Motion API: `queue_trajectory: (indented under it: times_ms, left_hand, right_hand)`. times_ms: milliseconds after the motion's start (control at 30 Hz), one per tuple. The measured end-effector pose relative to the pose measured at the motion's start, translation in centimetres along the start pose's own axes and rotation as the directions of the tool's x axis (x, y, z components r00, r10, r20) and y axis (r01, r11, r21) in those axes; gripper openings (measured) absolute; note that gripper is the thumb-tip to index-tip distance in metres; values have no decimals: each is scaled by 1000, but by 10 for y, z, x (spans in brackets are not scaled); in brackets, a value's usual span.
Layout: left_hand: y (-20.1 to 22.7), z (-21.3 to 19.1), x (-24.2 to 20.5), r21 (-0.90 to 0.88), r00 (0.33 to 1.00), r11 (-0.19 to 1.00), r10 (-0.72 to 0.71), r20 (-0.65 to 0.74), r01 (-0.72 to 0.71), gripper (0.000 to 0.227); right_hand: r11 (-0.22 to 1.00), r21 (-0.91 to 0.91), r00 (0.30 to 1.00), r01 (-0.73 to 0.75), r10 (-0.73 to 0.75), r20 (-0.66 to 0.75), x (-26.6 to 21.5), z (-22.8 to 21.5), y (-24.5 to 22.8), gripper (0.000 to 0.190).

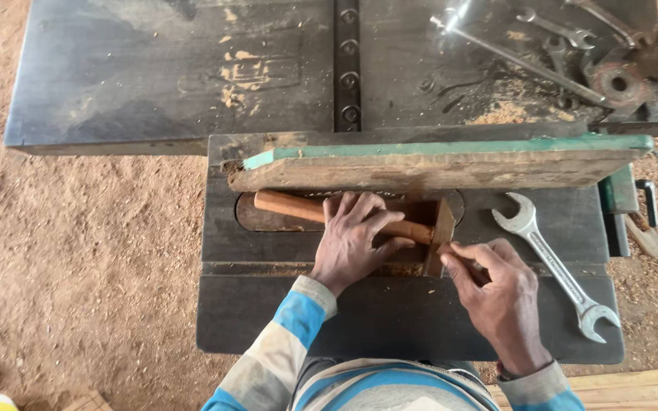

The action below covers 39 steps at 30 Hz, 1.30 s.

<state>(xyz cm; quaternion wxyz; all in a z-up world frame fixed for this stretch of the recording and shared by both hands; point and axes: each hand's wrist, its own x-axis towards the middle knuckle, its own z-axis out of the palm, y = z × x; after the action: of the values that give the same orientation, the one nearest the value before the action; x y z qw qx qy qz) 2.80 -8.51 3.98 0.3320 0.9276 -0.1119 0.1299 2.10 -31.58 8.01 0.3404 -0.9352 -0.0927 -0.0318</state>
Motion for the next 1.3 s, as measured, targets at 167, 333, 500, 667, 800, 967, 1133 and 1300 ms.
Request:
queue_trajectory:
  times_ms: [167, 333, 500, 667, 800, 967, 1133, 1300]
  left_hand:
    - [-1, 2, -2, 24, 999, 1000, 17, -31, -16, 42]
    - [-1, 1, -1, 0, 999, 999, 33, -42, -33, 42]
    - [-2, 1, -2, 74, 999, 996, 40, -6, -39, 43]
    - [2, 2, -4, 20, 999, 1000, 10, -34, -9, 45]
    - [0, 1, -1, 5, 999, 1000, 25, -47, -25, 44]
    - [0, 2, -4, 52, 999, 998, 23, -37, -21, 43]
    - [3, 0, 2, -9, 998, 1000, 25, -61, -25, 43]
    - [2, 1, -1, 33, 998, 999, 18, -58, -16, 41]
  right_hand:
    - [950, -176, 960, 257, -272, -67, 52, 7, 11, 21]
    - [978, -5, 978, 209, -209, -3, 33, 5, 9, 23]
    - [976, -87, 979, 201, -203, -14, 31, 4, 12, 23]
    - [973, -13, 973, 229, -229, -28, 51, 4, 19, 23]
    - [996, -51, 996, 71, -69, 53, 11, 2, 16, 24]
    - [978, -98, 980, 185, -190, -52, 44, 6, 12, 24]
    - [987, 2, 987, 161, -161, -15, 28, -3, 2, 22]
    - [961, -78, 956, 265, -273, -107, 25, -2, -1, 18]
